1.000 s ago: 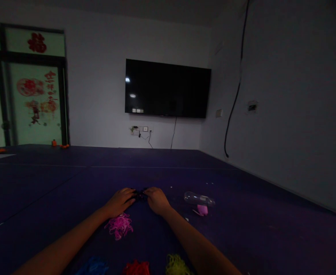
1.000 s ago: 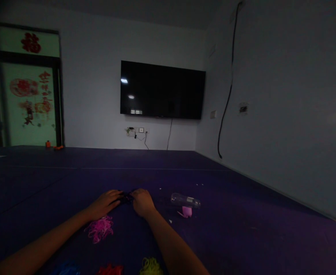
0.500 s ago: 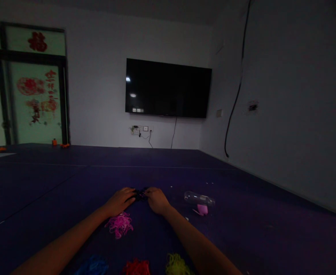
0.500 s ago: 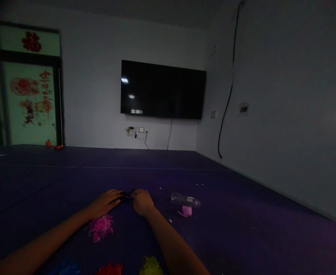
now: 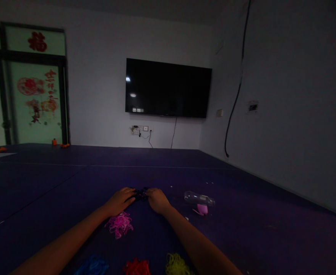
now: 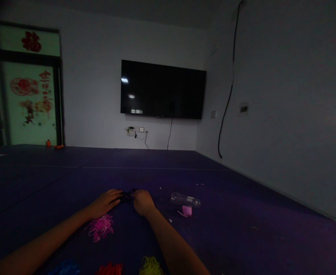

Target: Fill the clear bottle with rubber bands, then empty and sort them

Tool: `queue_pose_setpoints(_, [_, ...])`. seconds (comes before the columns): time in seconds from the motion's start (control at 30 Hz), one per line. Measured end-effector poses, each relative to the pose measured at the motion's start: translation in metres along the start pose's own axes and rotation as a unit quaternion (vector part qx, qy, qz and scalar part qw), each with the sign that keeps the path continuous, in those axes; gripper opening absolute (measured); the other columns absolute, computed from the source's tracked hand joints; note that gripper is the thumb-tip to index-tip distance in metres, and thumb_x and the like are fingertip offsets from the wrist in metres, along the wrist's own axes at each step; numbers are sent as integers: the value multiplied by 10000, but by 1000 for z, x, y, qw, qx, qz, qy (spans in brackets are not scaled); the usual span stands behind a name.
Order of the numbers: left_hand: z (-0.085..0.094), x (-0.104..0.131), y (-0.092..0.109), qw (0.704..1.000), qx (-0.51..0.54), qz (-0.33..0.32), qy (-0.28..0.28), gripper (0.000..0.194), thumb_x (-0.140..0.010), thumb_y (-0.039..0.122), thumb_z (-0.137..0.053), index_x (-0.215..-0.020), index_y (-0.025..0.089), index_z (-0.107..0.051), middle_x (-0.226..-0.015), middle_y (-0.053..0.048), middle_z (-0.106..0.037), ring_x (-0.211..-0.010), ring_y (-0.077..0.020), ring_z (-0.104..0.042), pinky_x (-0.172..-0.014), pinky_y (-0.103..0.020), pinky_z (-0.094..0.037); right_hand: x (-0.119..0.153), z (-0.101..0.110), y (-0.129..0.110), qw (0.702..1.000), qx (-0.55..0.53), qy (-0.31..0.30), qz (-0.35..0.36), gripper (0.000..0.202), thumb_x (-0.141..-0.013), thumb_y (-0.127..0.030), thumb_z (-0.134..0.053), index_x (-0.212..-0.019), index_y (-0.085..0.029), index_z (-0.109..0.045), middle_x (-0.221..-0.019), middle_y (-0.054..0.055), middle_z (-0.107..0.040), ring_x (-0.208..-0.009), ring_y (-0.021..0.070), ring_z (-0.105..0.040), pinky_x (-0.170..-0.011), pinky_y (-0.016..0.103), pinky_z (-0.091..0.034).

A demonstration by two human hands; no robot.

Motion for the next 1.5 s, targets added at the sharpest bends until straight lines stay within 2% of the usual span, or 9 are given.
queue_pose_setpoints(0.23, [1,0,1,1000,-2,2,-7,361,-933,404,-376,-1179,223,-569,-1242,-66,-586,-1181,-207,-482,-1004,-377,-362,-1,0,-1,1000,5,2,5,329,-794,-98,-398,-963,-162,-673,-1058,94,-646,-1007,193,-570,-884,274,-393])
queue_pose_setpoints(0.57, [1,0,2,1000,12,-10,-6,357,-934,397,-376,-1208,249,-550,-1224,-53,-597,-1174,-208,-483,-1006,-384,-355,-3,-2,4,1000,-9,13,-3,381,-748,-43,-410,-1033,-161,-633,-1065,97,-635,-1024,190,-563,-888,275,-388])
queue_pose_setpoints(0.73, [2,-1,2,1000,21,-11,-11,355,-932,397,-385,-1191,234,-564,-1237,-62,-585,-1173,-205,-483,-1004,-374,-361,-2,3,7,991,-111,70,-2,400,-737,-26,-396,-988,-168,-673,-1059,78,-657,-1018,173,-582,-896,261,-415])
queue_pose_setpoints(0.87, [2,-1,4,999,28,-14,-13,364,-934,404,-378,-1194,227,-561,-1231,-68,-586,-1162,-205,-490,-997,-369,-367,-1,8,21,964,-210,147,-67,396,-710,-34,-415,-916,-189,-716,-997,44,-691,-984,166,-611,-897,277,-441])
queue_pose_setpoints(1.03, [3,-1,6,999,27,-21,-8,364,-935,411,-374,-1200,239,-553,-1207,-60,-602,-1154,-207,-494,-991,-374,-370,0,9,34,950,-220,184,-123,363,-751,-68,-399,-867,-175,-726,-880,49,-717,-871,166,-653,-800,271,-489])
queue_pose_setpoints(1.27, [4,-1,4,1000,16,-6,-7,367,-933,415,-375,-1182,226,-567,-1212,-65,-600,-1161,-212,-491,-989,-379,-374,3,9,36,949,-195,186,-165,225,-778,-171,-513,-822,-184,-733,-836,56,-722,-792,186,-669,-720,259,-498])
queue_pose_setpoints(1.5, [1,-1,2,1000,16,-3,-6,367,-931,410,-380,-1183,221,-567,-1215,-70,-602,-1157,-209,-498,-983,-375,-380,10,8,34,956,-153,159,-195,251,-716,-101,-551,-822,-228,-739,-862,41,-725,-829,188,-667,-730,237,-474])
Point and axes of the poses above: each hand's wrist, its own x-axis away from the middle knuckle, its own z-axis out of the back of the hand, y = z × x, the point moved 5 cm from there along -x, towards the middle knuckle
